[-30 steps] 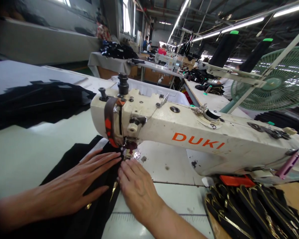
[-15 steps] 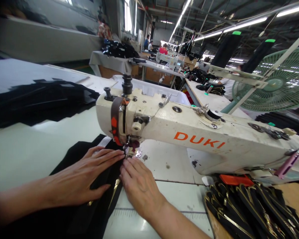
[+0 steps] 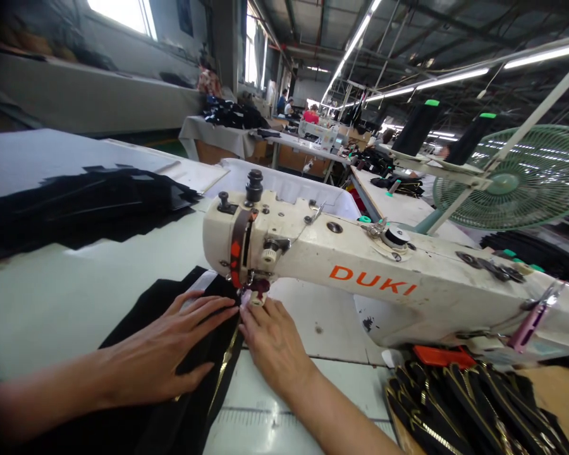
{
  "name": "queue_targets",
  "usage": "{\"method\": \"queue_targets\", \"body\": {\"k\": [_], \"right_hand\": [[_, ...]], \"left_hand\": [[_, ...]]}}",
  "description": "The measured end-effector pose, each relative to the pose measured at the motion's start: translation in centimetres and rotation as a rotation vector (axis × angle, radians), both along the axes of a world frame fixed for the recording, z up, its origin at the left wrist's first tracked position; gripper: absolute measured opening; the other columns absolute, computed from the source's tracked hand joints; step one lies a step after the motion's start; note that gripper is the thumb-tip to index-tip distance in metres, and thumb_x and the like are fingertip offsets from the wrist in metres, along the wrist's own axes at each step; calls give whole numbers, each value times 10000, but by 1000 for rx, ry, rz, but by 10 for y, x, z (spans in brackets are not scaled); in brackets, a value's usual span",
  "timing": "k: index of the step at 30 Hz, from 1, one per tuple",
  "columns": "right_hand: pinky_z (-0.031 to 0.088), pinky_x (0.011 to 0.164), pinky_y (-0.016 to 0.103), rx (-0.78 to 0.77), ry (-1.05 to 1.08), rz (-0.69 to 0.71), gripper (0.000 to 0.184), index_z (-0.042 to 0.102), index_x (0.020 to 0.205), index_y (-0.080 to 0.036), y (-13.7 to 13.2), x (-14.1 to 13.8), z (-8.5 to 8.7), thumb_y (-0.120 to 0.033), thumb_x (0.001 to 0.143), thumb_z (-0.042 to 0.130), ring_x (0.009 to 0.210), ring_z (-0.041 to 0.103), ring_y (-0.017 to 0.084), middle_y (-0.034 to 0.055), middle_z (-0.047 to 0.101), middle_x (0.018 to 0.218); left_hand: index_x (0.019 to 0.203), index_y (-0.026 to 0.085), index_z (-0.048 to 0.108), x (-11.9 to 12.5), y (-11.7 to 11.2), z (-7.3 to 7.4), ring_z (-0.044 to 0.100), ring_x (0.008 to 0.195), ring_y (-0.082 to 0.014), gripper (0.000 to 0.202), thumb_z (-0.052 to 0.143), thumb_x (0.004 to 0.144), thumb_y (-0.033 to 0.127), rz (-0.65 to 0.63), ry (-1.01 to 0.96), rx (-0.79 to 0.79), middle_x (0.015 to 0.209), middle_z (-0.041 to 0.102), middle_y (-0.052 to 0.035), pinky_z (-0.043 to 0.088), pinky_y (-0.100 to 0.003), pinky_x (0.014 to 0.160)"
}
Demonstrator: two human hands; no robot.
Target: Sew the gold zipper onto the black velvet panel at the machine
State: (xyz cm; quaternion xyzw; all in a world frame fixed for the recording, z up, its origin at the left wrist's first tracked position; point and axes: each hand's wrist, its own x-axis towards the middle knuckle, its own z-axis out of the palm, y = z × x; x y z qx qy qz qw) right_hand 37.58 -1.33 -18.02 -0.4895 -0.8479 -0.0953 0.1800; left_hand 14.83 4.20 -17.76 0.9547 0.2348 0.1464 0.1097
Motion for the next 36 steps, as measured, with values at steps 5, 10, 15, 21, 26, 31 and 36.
{"method": "queue_targets", "body": {"k": [5,10,15,21,26,31,36], "right_hand": [[548,949,450,49,-79,0,305,623,1260,-76,-1,-3,-1,-174,972,634,1092,614,302,153,677,1211],[542,970,460,77,-94,-23,295,624,1267,-82,-4,-7,-3,-138,978,604,1099,614,309,143,665,1256],[535,960,472,118,-128,-36,320,623,1259,-30,0,-9,-4,-112,949,626,1098,601,329,169,669,1225],[531,924,449,114,-148,-51,302,637,1236,-29,9,-7,0,-86,940,627,1022,613,302,170,680,1176],[529,916,421,78,-142,-56,326,616,1283,-48,9,-4,1,-145,972,619,1029,612,282,142,676,1222],[531,909,435,73,-141,-57,326,615,1290,-45,10,-2,-2,-139,978,603,1071,596,310,142,680,1213],[539,911,412,74,-66,-11,291,621,1281,-64,5,2,-4,-134,1012,537,1069,604,288,139,674,1230]], "left_hand": [[1517,217,397,1,-3,-1,446,1385,-331,732,623,828,323,16,13,54,1512,485,-98,211,-560,1213],[1509,201,408,1,-1,3,420,1402,-330,733,619,822,352,8,91,10,1543,450,-113,191,-569,1204],[1511,203,398,3,9,5,417,1400,-309,726,605,829,345,-14,78,30,1526,468,-109,185,-541,1207],[1482,162,444,7,17,3,417,1397,-317,675,584,851,358,-11,100,63,1506,481,-130,198,-545,1202],[1479,139,443,7,14,6,432,1388,-300,659,564,861,334,1,106,70,1503,487,-130,235,-539,1189],[1480,140,442,8,14,8,437,1379,-294,660,564,861,334,-5,91,79,1491,502,-125,234,-523,1187],[1475,127,437,8,13,9,449,1370,-288,641,548,874,319,-14,95,88,1490,499,-134,215,-513,1193]]}}
